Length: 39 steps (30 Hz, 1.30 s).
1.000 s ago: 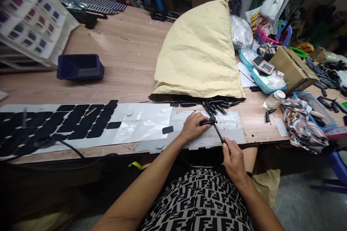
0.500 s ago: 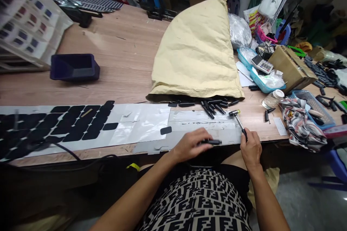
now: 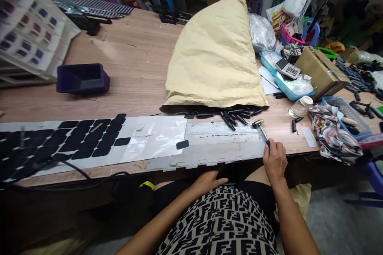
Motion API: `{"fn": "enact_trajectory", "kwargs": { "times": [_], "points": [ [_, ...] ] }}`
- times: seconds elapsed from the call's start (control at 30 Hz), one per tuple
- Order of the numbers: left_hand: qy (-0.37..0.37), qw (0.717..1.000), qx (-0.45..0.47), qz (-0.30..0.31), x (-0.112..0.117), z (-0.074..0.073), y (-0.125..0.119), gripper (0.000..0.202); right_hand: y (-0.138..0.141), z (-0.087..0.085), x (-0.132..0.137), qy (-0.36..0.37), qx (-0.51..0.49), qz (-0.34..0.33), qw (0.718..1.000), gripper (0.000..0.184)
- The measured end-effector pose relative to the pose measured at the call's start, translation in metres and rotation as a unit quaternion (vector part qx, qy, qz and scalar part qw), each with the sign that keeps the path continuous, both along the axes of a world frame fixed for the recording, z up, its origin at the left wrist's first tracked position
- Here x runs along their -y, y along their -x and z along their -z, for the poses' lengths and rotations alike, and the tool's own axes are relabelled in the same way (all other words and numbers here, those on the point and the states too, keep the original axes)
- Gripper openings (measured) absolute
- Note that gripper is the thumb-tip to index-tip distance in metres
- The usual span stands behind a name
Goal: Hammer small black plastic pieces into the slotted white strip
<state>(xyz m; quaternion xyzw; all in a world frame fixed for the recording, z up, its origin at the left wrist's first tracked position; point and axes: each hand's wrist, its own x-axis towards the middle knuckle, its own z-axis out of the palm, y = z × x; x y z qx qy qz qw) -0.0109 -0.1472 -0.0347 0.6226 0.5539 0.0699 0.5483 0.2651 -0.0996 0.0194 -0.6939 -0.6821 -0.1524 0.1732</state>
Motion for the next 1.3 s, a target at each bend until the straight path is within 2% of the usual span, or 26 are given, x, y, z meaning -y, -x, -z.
{"fn": "enact_trajectory", "kwargs": {
  "times": [0.07, 0.13, 0.2, 0.27, 0.3, 0.37, 0.43, 0.5, 0.63, 0.7, 0.83, 1.0, 1.17, 1.3],
  "points": [
    [-0.031, 0.996, 0.070, 0.046, -0.002, -0.033, -0.004, 0.037, 0.001, 0.000, 0.000, 0.004, -0.003, 0.002, 1.000, 0.036],
    [-0.054, 0.989, 0.133, 0.038, -0.011, -0.064, -0.009, 0.031, 0.002, 0.001, 0.001, 0.010, -0.007, 0.002, 1.000, 0.037],
    [-0.104, 0.986, 0.119, -0.044, -0.033, -0.084, -0.017, 0.034, 0.003, 0.000, 0.001, 0.014, -0.008, 0.003, 1.000, 0.038],
    [-0.178, 0.972, 0.017, -0.150, -0.063, -0.090, -0.024, 0.039, 0.004, -0.001, 0.001, 0.016, -0.005, 0.007, 1.000, 0.038],
    [-0.208, 0.958, -0.049, -0.192, -0.080, -0.088, -0.028, 0.042, 0.004, -0.001, 0.001, 0.016, -0.004, 0.009, 1.000, 0.038],
    [-0.228, 0.931, -0.158, -0.237, -0.111, -0.082, -0.033, 0.052, 0.005, -0.002, 0.001, 0.018, -0.004, 0.013, 1.000, 0.038],
    [-0.218, 0.922, -0.211, -0.241, -0.132, -0.076, -0.035, 0.058, 0.006, -0.002, 0.002, 0.019, -0.010, 0.014, 1.000, 0.037],
    [-0.203, 0.927, -0.218, -0.227, -0.140, -0.074, -0.032, 0.051, 0.007, -0.002, 0.002, 0.019, -0.019, 0.013, 1.000, 0.036],
    [-0.181, 0.944, -0.193, -0.196, -0.131, -0.076, -0.013, 0.018, 0.002, -0.004, 0.002, 0.029, -0.049, 0.013, 0.998, 0.035],
    [-0.200, 0.946, -0.188, -0.172, -0.124, -0.076, 0.001, 0.011, -0.002, -0.006, 0.003, 0.037, -0.092, 0.005, 0.995, 0.034],
    [-0.268, 0.942, -0.156, -0.129, -0.116, -0.071, 0.017, 0.014, -0.001, -0.012, 0.010, 0.055, -0.231, -0.031, 0.971, 0.035],
    [-0.322, 0.933, -0.109, -0.122, -0.119, -0.057, 0.010, 0.018, 0.026, -0.022, 0.020, 0.098, -0.375, -0.069, 0.919, 0.037],
    [-0.348, 0.926, -0.086, -0.122, -0.123, -0.044, 0.006, 0.015, 0.054, -0.029, 0.024, 0.149, -0.434, -0.102, 0.883, 0.039],
    [-0.358, 0.923, -0.073, -0.122, -0.124, -0.040, 0.008, 0.016, 0.066, -0.030, 0.026, 0.162, -0.433, -0.113, 0.879, 0.039]
  ]
}}
